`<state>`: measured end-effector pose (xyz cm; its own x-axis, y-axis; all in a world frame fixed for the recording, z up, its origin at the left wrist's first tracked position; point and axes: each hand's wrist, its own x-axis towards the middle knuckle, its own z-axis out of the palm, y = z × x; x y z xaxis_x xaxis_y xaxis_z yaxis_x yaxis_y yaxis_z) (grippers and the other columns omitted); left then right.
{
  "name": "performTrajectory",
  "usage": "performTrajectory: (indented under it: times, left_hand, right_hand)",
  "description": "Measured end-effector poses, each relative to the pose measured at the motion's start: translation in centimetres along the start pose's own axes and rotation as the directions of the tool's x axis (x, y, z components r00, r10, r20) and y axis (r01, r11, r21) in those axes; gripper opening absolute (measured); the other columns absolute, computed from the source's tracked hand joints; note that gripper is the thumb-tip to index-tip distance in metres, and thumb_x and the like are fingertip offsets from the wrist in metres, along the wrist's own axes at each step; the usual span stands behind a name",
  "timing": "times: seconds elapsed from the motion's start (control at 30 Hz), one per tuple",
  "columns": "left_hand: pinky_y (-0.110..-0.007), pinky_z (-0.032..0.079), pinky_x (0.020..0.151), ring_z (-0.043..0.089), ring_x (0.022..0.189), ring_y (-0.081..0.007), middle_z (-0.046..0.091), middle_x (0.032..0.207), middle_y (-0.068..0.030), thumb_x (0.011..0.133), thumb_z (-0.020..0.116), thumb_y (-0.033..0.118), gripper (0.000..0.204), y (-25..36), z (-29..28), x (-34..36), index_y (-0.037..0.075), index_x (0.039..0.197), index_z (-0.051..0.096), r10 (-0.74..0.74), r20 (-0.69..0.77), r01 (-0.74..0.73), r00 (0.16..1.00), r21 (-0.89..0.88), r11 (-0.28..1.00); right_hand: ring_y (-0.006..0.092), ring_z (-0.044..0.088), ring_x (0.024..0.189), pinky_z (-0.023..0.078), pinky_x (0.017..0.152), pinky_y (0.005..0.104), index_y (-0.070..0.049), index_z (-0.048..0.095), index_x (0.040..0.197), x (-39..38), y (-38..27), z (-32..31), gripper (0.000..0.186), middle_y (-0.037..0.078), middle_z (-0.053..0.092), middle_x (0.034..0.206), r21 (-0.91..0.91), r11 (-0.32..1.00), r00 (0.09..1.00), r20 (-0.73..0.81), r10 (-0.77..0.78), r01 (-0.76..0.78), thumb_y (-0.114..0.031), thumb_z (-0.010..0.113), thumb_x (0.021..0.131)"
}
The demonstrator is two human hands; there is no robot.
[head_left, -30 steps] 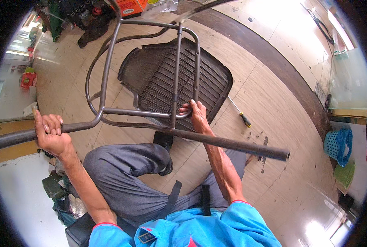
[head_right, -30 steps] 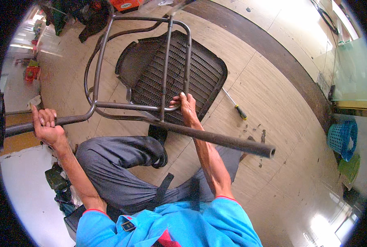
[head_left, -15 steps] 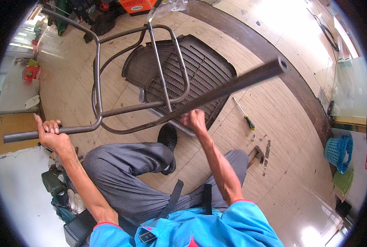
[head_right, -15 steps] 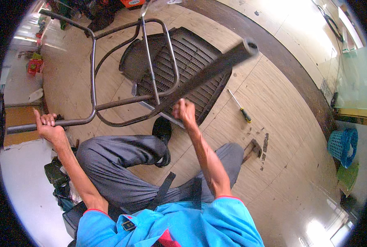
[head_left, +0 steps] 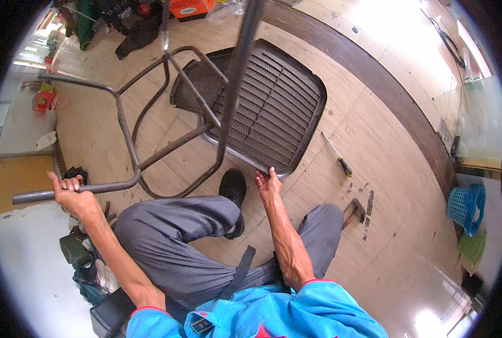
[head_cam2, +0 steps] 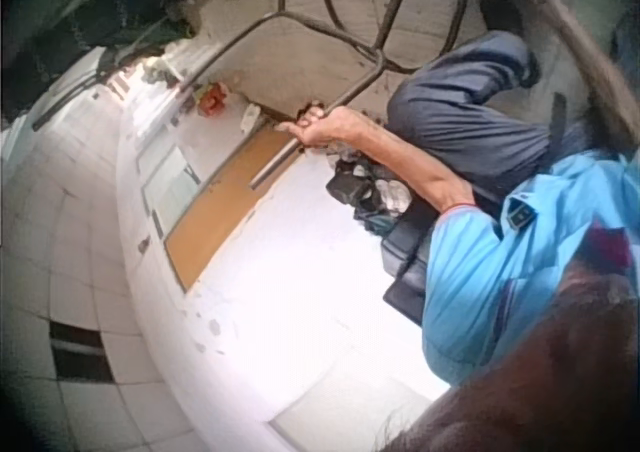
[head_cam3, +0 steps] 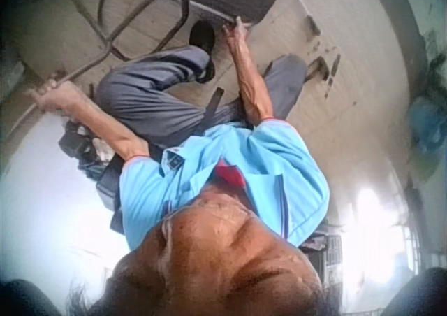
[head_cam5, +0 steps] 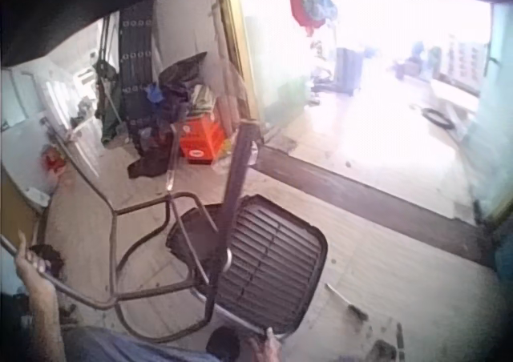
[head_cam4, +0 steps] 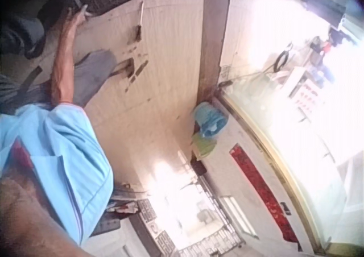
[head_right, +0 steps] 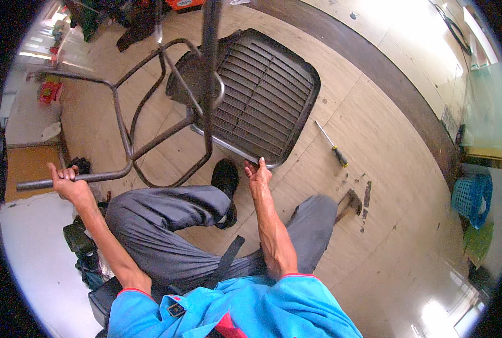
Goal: The person uses a screwdriver to unscrew the plastic seat of a metal chair, then detaches the seat and places it on the floor.
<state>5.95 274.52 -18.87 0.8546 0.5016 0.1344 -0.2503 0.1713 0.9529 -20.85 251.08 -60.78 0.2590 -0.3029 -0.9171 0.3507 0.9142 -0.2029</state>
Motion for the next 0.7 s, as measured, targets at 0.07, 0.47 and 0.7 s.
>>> performTrajectory:
  times: [0.07, 0.47, 0.7]
  left_hand:
    - [-0.031, 0.037, 0.056, 0.027, 0.043, -0.0118, 0.026, 0.049, 0.0042, 0.092, 0.068, 0.031, 0.05, -0.2, -0.5, 0.4, 0.018, 0.057, 0.034, 0.034, -0.005, -0.034, 0.999, -0.018, 0.999]
    - [-0.033, 0.04, 0.053, 0.033, 0.045, -0.0137, 0.034, 0.053, 0.0022, 0.087, 0.075, 0.02, 0.046, -4.6, 0.5, 2.2, 0.015, 0.058, 0.041, 0.01, -0.148, -0.021, 0.989, -0.069, 0.997]
    - [-0.033, 0.04, 0.05, 0.034, 0.048, -0.0129, 0.034, 0.055, 0.0019, 0.082, 0.079, 0.018, 0.051, -7.0, 1.6, 3.0, 0.016, 0.057, 0.035, 0.001, -0.167, -0.004, 0.986, -0.017, 1.0]
  right_hand:
    - [0.0343, 0.071, 0.08, 0.056, 0.05, 0.0365, 0.002, 0.048, 0.116, -0.5, -2.4, 0.2, 0.034, 0.02, 0.067, 0.099, 0.022, 0.997, 0.988, 0.133, -0.074, 0.072, -0.024, 0.058, 0.096]
    - [0.0296, 0.072, 0.07, 0.048, 0.043, 0.0308, 0.001, 0.053, 0.106, -8.5, -20.4, 0.4, 0.023, 0.015, 0.069, 0.09, -0.07, 0.895, 0.884, 0.209, -0.418, 0.44, -0.016, 0.053, 0.091]
    - [0.0249, 0.071, 0.071, 0.046, 0.049, 0.028, -0.005, 0.06, 0.1, -16.5, -28.1, -2.0, 0.015, 0.01, 0.071, 0.087, -0.104, 0.816, 0.799, 0.306, -0.518, 0.569, -0.015, 0.056, 0.09]
